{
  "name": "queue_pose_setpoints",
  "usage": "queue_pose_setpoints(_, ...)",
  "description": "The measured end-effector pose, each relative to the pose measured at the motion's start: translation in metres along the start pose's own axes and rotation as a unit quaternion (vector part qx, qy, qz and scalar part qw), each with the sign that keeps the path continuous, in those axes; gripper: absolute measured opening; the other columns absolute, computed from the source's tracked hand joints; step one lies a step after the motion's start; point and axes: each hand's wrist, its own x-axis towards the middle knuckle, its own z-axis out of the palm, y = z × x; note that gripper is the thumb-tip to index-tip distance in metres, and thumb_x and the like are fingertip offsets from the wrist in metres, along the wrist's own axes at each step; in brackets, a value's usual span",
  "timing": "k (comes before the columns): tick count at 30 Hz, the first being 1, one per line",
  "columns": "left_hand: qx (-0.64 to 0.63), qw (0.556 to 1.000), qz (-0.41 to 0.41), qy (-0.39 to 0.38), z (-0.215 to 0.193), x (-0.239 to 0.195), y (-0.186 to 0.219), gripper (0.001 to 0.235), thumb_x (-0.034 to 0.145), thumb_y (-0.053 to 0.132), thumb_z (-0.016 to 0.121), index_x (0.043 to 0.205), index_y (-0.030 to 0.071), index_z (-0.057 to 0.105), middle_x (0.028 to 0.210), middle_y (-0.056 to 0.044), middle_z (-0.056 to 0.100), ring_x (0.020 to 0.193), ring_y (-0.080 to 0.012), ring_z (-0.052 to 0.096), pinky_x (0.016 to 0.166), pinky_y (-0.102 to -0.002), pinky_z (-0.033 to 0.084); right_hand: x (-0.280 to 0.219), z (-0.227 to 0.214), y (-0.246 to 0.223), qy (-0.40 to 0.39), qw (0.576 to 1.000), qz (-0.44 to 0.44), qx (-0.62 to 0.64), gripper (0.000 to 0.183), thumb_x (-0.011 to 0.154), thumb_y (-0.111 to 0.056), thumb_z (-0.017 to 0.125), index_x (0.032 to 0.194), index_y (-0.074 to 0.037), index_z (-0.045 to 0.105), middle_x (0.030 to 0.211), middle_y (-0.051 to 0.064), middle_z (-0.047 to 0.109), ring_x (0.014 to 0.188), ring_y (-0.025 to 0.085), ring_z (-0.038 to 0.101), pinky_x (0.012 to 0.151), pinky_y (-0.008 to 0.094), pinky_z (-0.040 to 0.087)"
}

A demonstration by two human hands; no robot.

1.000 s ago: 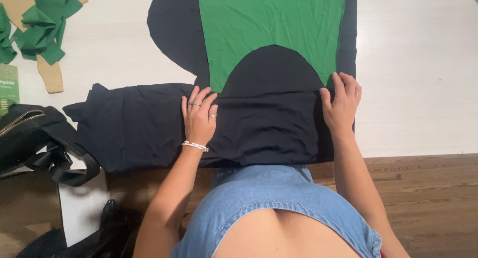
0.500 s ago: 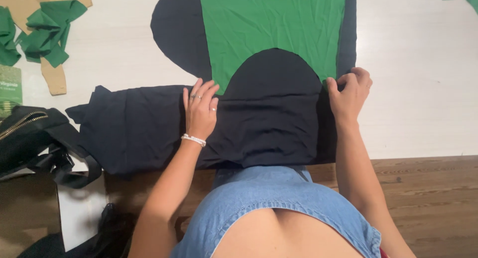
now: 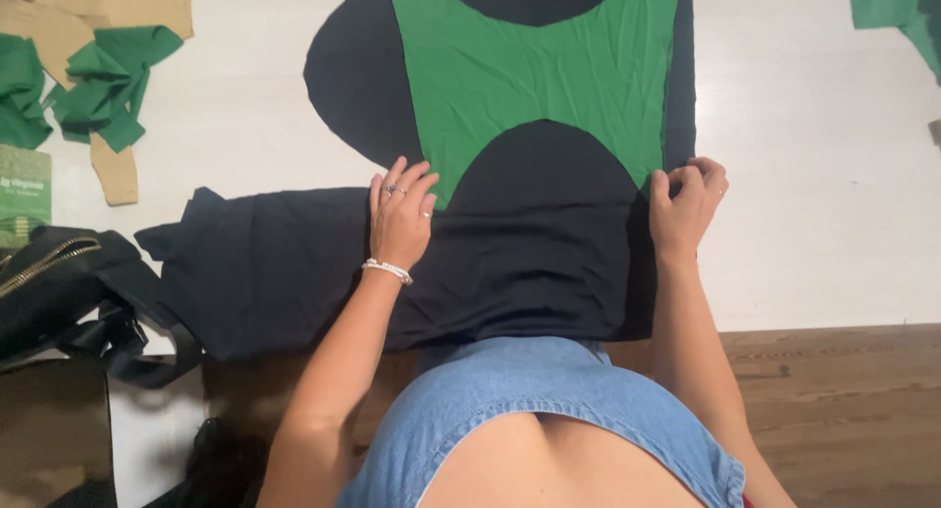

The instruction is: Pinning a green fabric pattern onto black fabric and cutting it out with scissors

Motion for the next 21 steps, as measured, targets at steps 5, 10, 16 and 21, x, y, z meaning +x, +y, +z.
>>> queue_pose_setpoints(5, 0.010, 1.000, 0.021, 0.000, 0.009, 0.000, -0.002, 0.027, 0.106, 0.028, 0.053, 0.130, 0.023, 0.065, 0.146, 0.005, 0.057, 0.149, -0.0242, 0.039, 0.122, -0.052, 0.022, 0.000, -0.001, 0.010, 0.017, 1.000, -0.019, 0.001, 0.026, 0.092, -0.016, 0.080, 0.082, -0.003, 0.059, 0.119, 0.019, 0.056, 0.111, 0.043, 0.053, 0.097, 0.048, 0.044)
queue_pose_setpoints(10, 0.010, 1.000, 0.014, 0.018, 0.013, -0.001, -0.008, 0.027, 0.105, 0.029, 0.053, 0.128, 0.024, 0.065, 0.146, 0.006, 0.056, 0.149, -0.0238, 0.039, 0.122, -0.053, 0.024, -0.001, 0.008, 0.022, 0.009, 0.999, -0.042, -0.001, 0.027, 0.091, -0.015, 0.081, 0.080, -0.003, 0.059, 0.120, 0.020, 0.055, 0.115, 0.043, 0.053, 0.099, 0.047, 0.043)
queue_pose_setpoints(16, 0.003, 1.000, 0.006, 0.024, 0.017, -0.002, -0.010, 0.028, 0.104, 0.029, 0.054, 0.129, 0.023, 0.065, 0.147, 0.005, 0.056, 0.149, -0.0233, 0.040, 0.122, -0.051, 0.025, -0.003, 0.005, 0.013, 0.006, 1.000, -0.018, -0.003, 0.026, 0.089, -0.012, 0.080, 0.080, -0.001, 0.059, 0.122, 0.020, 0.056, 0.117, 0.042, 0.053, 0.101, 0.046, 0.043)
queue_pose_setpoints(21, -0.008, 0.999, 0.010, 0.043, 0.015, -0.001, -0.009, 0.027, 0.102, 0.028, 0.058, 0.126, 0.020, 0.067, 0.145, 0.002, 0.057, 0.147, -0.0260, 0.043, 0.120, -0.050, 0.027, 0.001, 0.003, 0.009, 0.007, 1.000, -0.020, 0.011, 0.022, 0.083, -0.010, 0.080, 0.087, -0.002, 0.059, 0.120, 0.020, 0.056, 0.116, 0.043, 0.053, 0.101, 0.049, 0.043)
